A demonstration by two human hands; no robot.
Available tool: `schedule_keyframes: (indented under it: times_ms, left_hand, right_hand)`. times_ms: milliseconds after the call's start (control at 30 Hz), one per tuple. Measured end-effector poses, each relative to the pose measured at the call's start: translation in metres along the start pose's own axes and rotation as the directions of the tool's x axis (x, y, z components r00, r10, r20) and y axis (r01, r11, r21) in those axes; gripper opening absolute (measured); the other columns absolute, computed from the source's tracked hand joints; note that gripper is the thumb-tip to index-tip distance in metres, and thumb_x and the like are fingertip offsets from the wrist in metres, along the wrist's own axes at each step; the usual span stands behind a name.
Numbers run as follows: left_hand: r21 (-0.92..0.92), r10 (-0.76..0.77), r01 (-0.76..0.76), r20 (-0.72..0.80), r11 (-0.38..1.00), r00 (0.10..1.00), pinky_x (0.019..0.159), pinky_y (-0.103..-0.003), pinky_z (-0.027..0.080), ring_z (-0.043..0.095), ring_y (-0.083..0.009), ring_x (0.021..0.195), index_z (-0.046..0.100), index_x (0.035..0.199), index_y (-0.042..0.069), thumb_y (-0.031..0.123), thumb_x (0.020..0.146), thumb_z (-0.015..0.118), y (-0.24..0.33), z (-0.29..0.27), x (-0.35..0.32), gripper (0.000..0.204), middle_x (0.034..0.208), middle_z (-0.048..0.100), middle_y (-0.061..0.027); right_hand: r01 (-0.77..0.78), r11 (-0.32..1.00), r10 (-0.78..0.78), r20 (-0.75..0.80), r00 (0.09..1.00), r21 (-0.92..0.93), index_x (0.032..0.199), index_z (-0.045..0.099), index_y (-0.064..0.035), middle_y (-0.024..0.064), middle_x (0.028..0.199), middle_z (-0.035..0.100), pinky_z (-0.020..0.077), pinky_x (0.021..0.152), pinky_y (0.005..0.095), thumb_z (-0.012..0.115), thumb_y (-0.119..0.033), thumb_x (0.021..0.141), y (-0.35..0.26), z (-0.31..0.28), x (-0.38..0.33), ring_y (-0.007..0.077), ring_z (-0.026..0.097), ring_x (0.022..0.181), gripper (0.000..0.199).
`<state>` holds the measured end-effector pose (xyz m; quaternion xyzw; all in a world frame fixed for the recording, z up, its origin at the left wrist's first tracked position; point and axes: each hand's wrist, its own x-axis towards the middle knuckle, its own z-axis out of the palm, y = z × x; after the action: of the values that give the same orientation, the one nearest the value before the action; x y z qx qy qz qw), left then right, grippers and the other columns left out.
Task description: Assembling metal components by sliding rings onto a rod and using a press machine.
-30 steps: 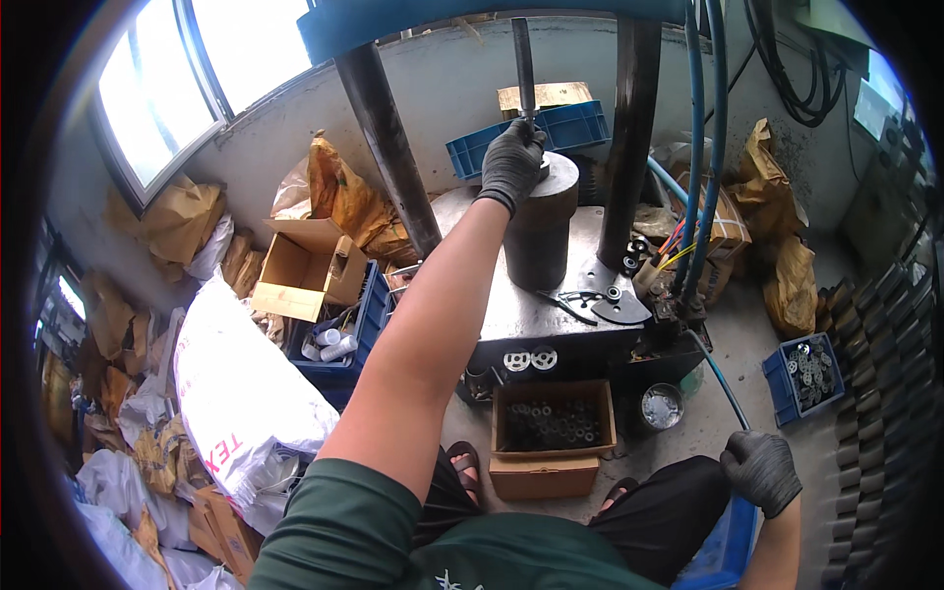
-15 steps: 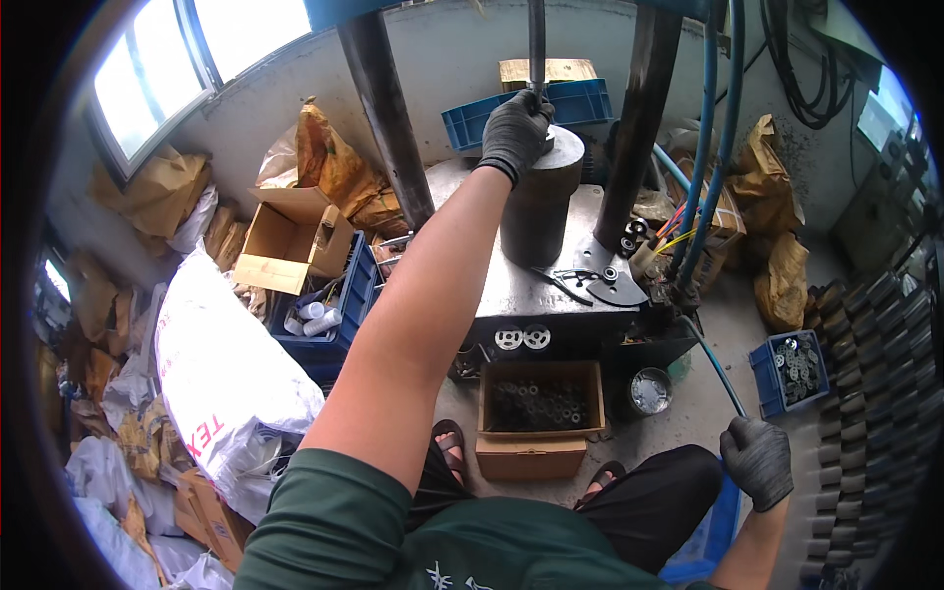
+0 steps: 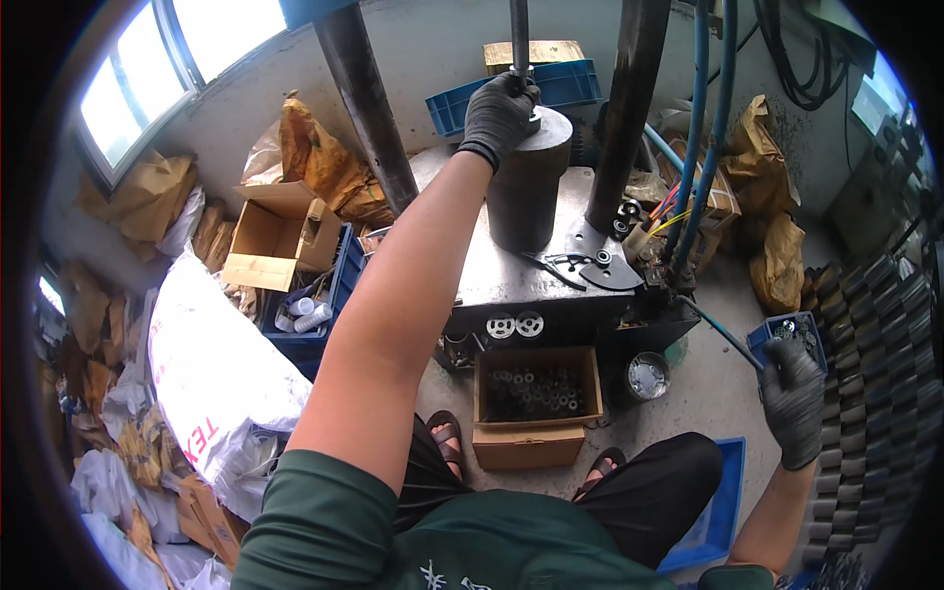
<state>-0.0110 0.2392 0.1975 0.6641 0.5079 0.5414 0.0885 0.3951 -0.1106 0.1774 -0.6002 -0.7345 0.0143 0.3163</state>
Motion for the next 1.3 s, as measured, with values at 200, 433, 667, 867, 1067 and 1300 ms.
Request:
schedule_keyframes:
  times_ms: [200,433,667,867,1067,1300]
  left_hand:
    - [-0.175,-0.019,0.023,0.023,0.984,1.000,0.074,-0.027,0.056,0.066,-0.0108,0.078,0.072,0.105,0.005,0.019,0.099,0.067,-0.013,0.000,0.006,0.017,0.086,0.070,-0.0034]
    - [-0.140,0.015,-0.014,0.009,0.990,1.000,0.071,-0.028,0.058,0.066,-0.0114,0.076,0.072,0.106,0.004,0.021,0.099,0.067,-0.002,0.007,0.000,0.020,0.084,0.071,-0.0052]
    - [-0.045,0.043,-0.045,-0.038,0.998,0.998,0.075,-0.029,0.057,0.068,-0.0129,0.077,0.073,0.106,0.005,0.024,0.099,0.067,0.002,-0.003,-0.004,0.021,0.084,0.072,-0.0059]
    - [-0.038,0.027,-0.028,-0.030,0.999,0.999,0.077,-0.031,0.056,0.069,-0.0152,0.078,0.073,0.108,0.005,0.025,0.098,0.067,0.001,0.000,-0.002,0.023,0.084,0.073,-0.0079]
    - [-0.062,0.022,-0.024,-0.034,0.998,0.999,0.078,-0.030,0.057,0.069,-0.0144,0.078,0.073,0.107,0.004,0.023,0.097,0.068,-0.010,0.002,0.003,0.021,0.084,0.073,-0.0075]
    - [-0.071,0.018,-0.022,-0.063,0.997,0.998,0.082,-0.036,0.056,0.074,-0.0255,0.085,0.074,0.103,0.006,0.028,0.092,0.071,-0.003,0.003,-0.002,0.025,0.089,0.076,-0.0134]
  right_hand:
    - [0.251,0.965,-0.257,-0.475,0.841,-0.078,0.111,0.068,-0.0017,0.0141,0.101,0.073,0.0554,0.085,0.0338,0.060,-0.001,0.096,0.046,0.006,0.143,0.0236,0.072,0.093,0.017]
    - [0.023,1.000,-0.025,-0.310,0.951,-0.009,0.131,0.065,-0.0043,0.0160,0.114,0.073,0.0556,0.087,0.0324,0.061,-0.009,0.096,0.040,-0.008,0.169,0.0221,0.073,0.096,0.036]
    - [0.005,0.999,0.013,0.436,0.900,-0.040,0.122,0.067,0.0023,0.0232,0.103,0.071,0.0558,0.085,0.0387,0.062,-0.004,0.082,0.007,-0.017,0.020,0.0333,0.071,0.090,0.041]
    - [-0.048,0.994,0.087,0.472,0.877,-0.094,0.111,0.070,-0.0001,0.0229,0.098,0.071,0.0565,0.083,0.0445,0.061,-0.007,0.080,0.003,0.004,-0.043,0.0396,0.070,0.089,0.033]
    - [-0.058,0.997,0.077,0.410,0.909,-0.058,0.110,0.070,0.0007,0.0231,0.097,0.071,0.0564,0.083,0.0445,0.061,-0.007,0.080,0.000,0.001,-0.020,0.0389,0.070,0.090,0.032]
    - [-0.035,0.996,0.064,0.388,0.920,-0.082,0.109,0.071,0.0009,0.0233,0.097,0.071,0.0565,0.083,0.0451,0.061,-0.006,0.079,0.001,0.002,-0.029,0.0397,0.069,0.091,0.032]
